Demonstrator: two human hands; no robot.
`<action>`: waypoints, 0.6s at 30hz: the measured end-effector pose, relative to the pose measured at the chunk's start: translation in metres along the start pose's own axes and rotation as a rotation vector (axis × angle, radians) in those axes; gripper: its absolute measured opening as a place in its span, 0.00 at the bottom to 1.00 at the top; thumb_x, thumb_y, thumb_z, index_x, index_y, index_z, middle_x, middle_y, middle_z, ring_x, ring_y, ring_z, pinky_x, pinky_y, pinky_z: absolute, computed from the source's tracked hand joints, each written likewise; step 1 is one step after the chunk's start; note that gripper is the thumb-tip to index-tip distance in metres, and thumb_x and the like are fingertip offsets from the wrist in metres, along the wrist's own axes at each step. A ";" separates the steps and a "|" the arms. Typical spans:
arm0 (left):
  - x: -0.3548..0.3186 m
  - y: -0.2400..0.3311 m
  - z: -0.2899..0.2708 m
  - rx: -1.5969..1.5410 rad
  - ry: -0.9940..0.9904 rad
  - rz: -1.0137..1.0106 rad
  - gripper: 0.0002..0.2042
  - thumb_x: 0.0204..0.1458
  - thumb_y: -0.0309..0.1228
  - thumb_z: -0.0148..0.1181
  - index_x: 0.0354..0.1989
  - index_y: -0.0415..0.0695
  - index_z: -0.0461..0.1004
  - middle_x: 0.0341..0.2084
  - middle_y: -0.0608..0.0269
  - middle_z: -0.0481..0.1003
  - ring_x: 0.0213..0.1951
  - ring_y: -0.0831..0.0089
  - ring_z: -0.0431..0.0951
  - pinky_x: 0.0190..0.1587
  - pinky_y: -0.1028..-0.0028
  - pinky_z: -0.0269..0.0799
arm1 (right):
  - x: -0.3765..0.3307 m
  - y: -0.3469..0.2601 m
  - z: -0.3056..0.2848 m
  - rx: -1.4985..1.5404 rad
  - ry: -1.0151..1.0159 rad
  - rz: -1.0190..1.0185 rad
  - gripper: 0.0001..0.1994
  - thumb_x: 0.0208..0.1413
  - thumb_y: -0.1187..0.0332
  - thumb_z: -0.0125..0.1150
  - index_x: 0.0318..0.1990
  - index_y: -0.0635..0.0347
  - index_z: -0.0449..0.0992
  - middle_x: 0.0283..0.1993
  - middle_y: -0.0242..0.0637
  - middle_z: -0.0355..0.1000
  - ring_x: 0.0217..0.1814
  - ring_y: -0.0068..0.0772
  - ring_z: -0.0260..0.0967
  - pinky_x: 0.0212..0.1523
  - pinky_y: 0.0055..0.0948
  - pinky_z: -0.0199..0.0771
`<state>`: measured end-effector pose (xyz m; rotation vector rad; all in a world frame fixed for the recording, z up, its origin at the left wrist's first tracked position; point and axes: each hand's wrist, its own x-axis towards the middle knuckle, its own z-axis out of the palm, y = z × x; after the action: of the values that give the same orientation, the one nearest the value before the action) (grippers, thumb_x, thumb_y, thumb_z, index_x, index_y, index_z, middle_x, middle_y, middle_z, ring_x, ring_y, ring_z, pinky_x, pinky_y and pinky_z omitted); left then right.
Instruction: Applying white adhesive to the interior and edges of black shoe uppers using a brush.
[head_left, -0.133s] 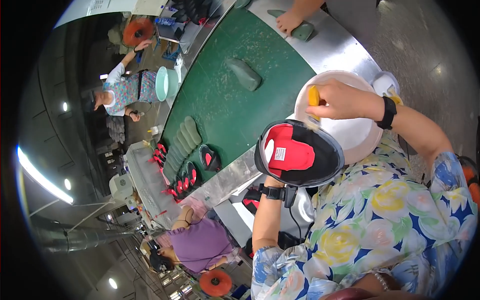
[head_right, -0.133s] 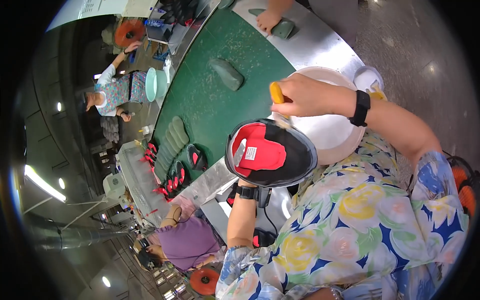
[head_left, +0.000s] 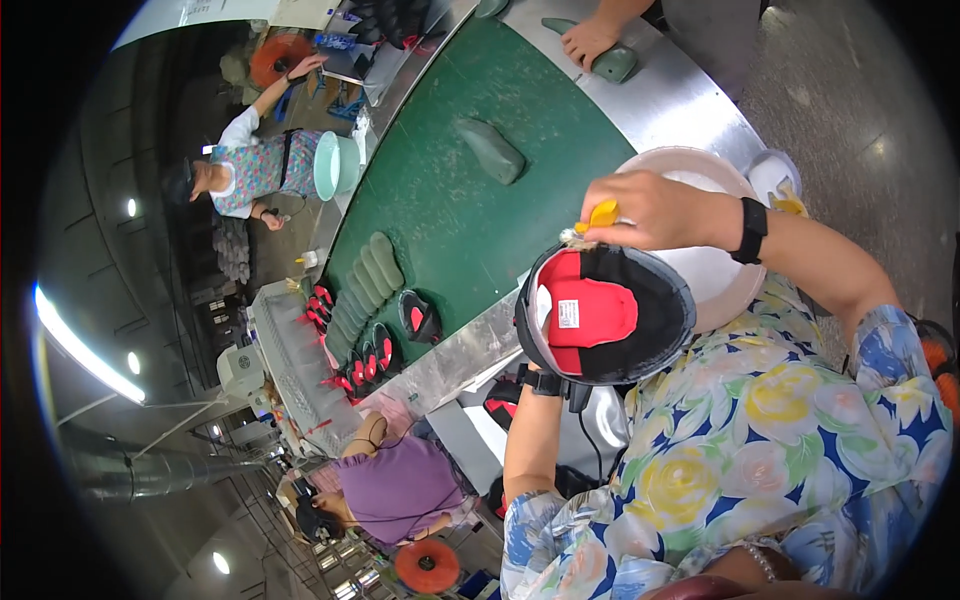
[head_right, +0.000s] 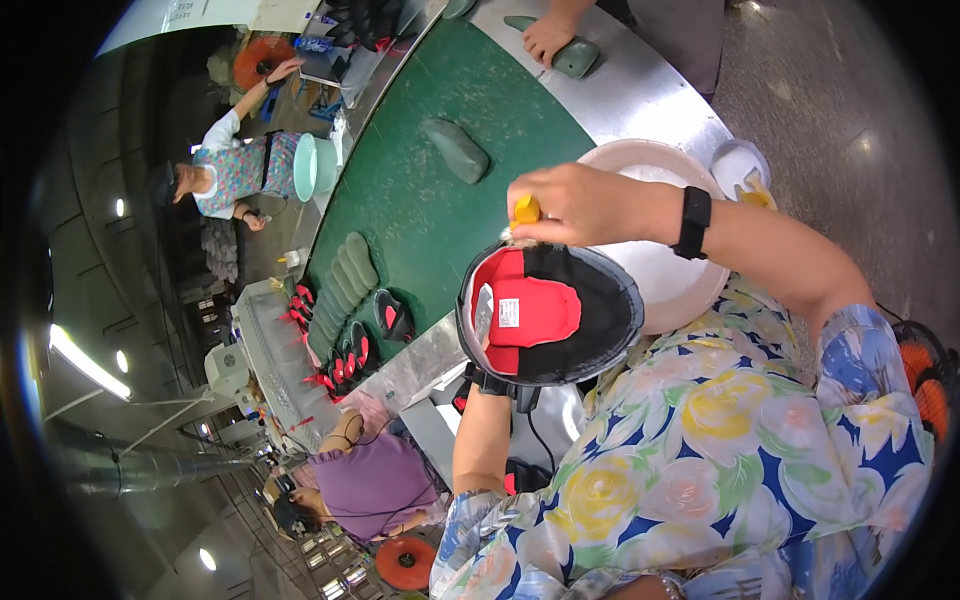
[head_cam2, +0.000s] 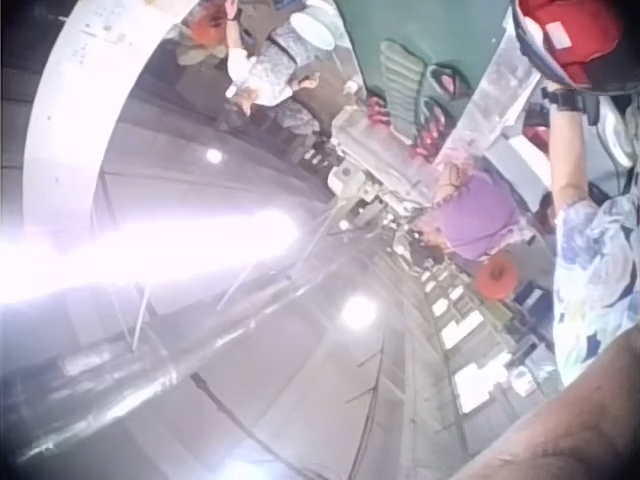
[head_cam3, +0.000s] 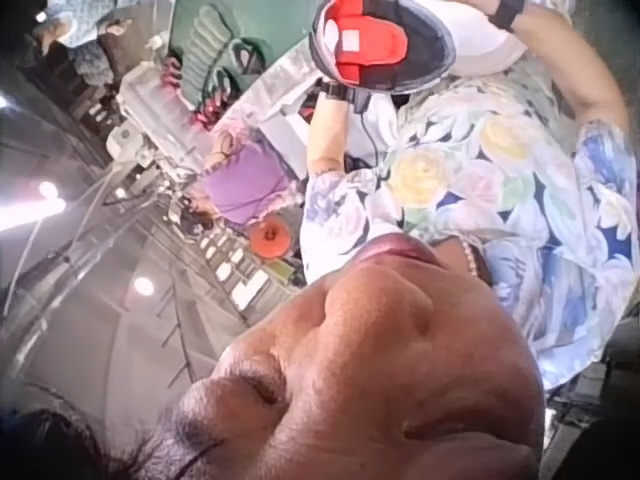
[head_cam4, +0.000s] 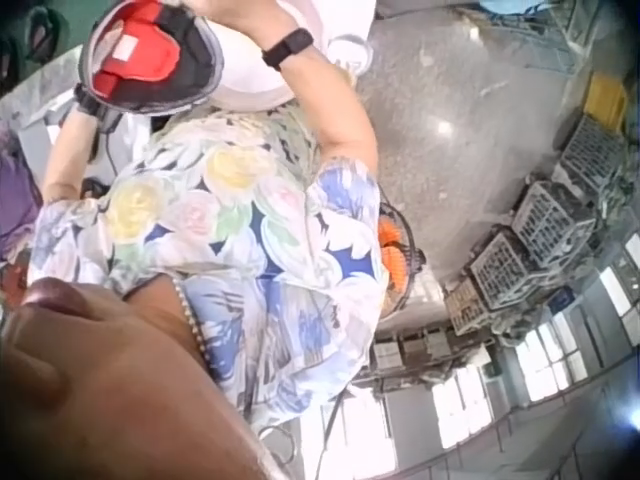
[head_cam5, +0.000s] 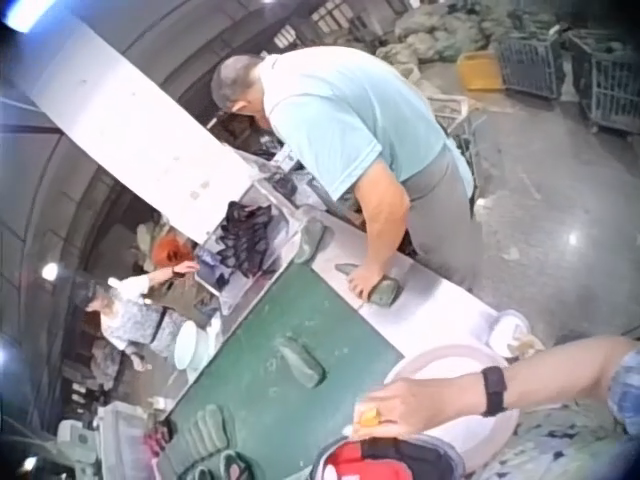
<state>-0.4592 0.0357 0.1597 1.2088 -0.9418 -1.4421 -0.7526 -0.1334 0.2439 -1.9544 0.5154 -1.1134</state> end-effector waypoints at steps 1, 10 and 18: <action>0.009 -0.003 -0.002 -0.016 -0.002 -0.007 0.19 0.61 0.26 0.50 0.61 0.41 0.65 0.55 0.55 0.71 0.52 0.65 0.74 0.55 0.66 0.71 | 0.002 0.003 0.003 -0.031 -0.046 -0.005 0.10 0.57 0.65 0.60 0.34 0.61 0.68 0.31 0.42 0.72 0.33 0.47 0.72 0.34 0.37 0.70; 0.019 -0.053 -0.022 -0.143 0.307 0.139 0.19 0.61 0.26 0.51 0.61 0.42 0.65 0.55 0.56 0.71 0.52 0.65 0.74 0.55 0.66 0.72 | -0.007 -0.011 -0.002 -0.256 -0.306 0.162 0.10 0.52 0.67 0.63 0.28 0.64 0.70 0.26 0.43 0.70 0.28 0.46 0.67 0.33 0.36 0.67; -0.006 -0.032 -0.129 -0.356 0.534 0.240 0.18 0.60 0.26 0.52 0.59 0.44 0.66 0.54 0.57 0.71 0.52 0.65 0.74 0.53 0.66 0.73 | -0.021 -0.020 0.009 -0.076 -0.058 0.415 0.05 0.53 0.72 0.60 0.32 0.65 0.73 0.29 0.38 0.72 0.31 0.28 0.69 0.35 0.28 0.68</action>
<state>-0.3398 0.0522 0.1041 1.0886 -0.4213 -0.9696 -0.7569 -0.1033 0.2461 -1.8256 0.8944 -0.7811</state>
